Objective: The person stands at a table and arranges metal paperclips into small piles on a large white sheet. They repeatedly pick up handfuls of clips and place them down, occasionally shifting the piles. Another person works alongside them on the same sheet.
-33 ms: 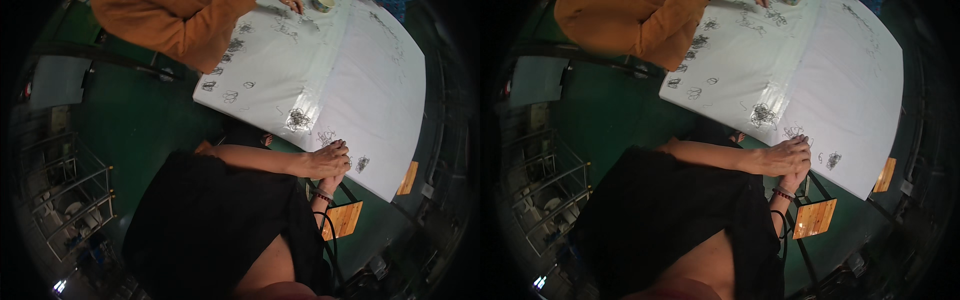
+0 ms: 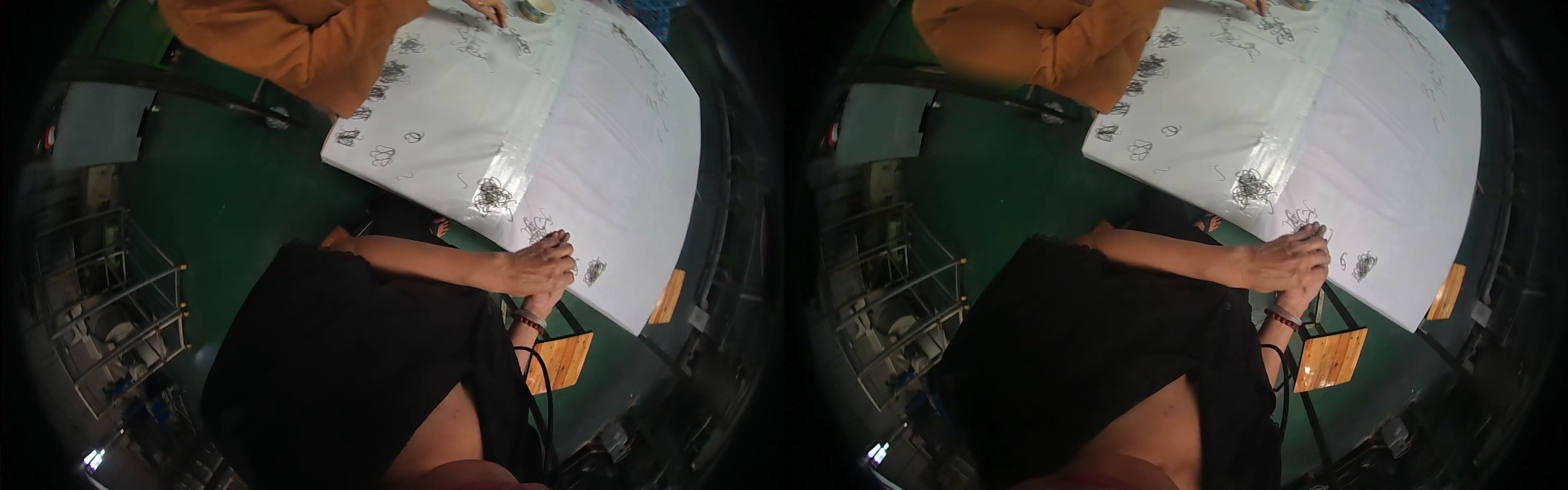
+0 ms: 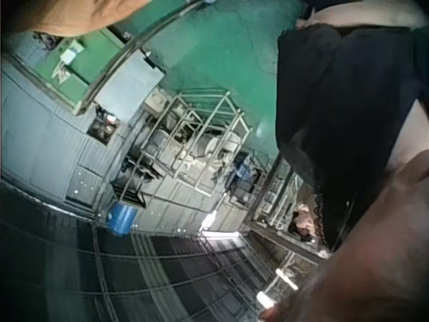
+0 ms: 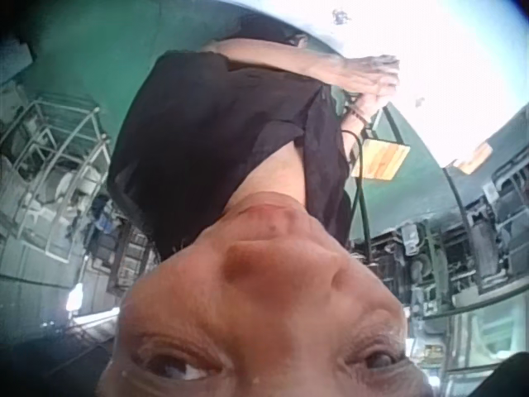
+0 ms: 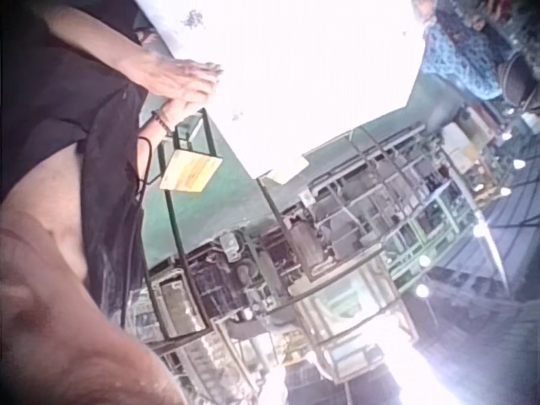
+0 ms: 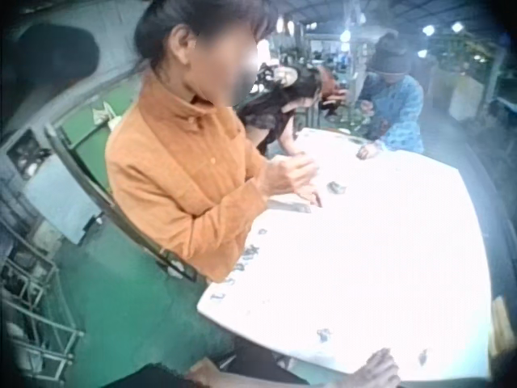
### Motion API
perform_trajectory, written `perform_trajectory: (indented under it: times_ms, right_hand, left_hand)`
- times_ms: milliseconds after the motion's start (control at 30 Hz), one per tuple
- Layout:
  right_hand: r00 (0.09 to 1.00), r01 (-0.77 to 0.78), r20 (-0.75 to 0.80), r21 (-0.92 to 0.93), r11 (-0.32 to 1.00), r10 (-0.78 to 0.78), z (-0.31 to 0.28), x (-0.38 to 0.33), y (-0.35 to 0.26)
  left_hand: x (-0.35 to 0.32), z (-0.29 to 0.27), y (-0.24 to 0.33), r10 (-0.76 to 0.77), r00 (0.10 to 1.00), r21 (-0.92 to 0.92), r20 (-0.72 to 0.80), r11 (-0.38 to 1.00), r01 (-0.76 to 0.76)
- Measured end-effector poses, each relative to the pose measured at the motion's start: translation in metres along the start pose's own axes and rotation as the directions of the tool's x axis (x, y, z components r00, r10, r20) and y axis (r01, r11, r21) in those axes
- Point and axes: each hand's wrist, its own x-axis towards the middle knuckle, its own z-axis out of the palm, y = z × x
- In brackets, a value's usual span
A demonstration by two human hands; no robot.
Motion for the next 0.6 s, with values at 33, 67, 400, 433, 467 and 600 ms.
perform_trajectory:
  times_ms: [33,67,400,433,467,600]
  right_hand:
    - [0.995,-0.085,-0.026,0.253,0.964,0.095,-0.004,-0.001,0.003]
    - [0.983,-0.133,-0.045,0.488,0.863,0.177,-0.011,0.003,0.004]
    - [0.900,-0.151,0.039,0.962,0.226,0.434,-0.015,0.039,0.003]
    - [0.899,-0.156,0.026,0.952,0.263,0.437,-0.007,0.041,0.001]
    - [0.901,-0.168,0.036,0.948,0.271,0.433,-0.001,0.041,0.003]
    - [0.893,-0.206,0.059,0.935,0.287,0.447,0.019,0.044,0.022]
  left_hand:
    - [-0.005,-0.002,0.006,0.023,0.999,0.016,-0.046,1.000,-0.022]
    - [-0.005,-0.002,0.007,0.072,0.993,0.030,-0.092,0.997,-0.070]
    - [-0.116,-0.069,-0.115,-0.611,0.792,-0.033,-0.007,0.792,0.610]
    - [-0.134,-0.078,-0.138,-0.685,0.728,0.056,-0.034,0.726,0.685]
    - [-0.153,-0.089,-0.161,-0.730,0.683,0.131,-0.038,0.674,0.727]
    - [-0.186,-0.142,-0.230,-0.871,0.478,0.134,-0.113,0.463,0.876]
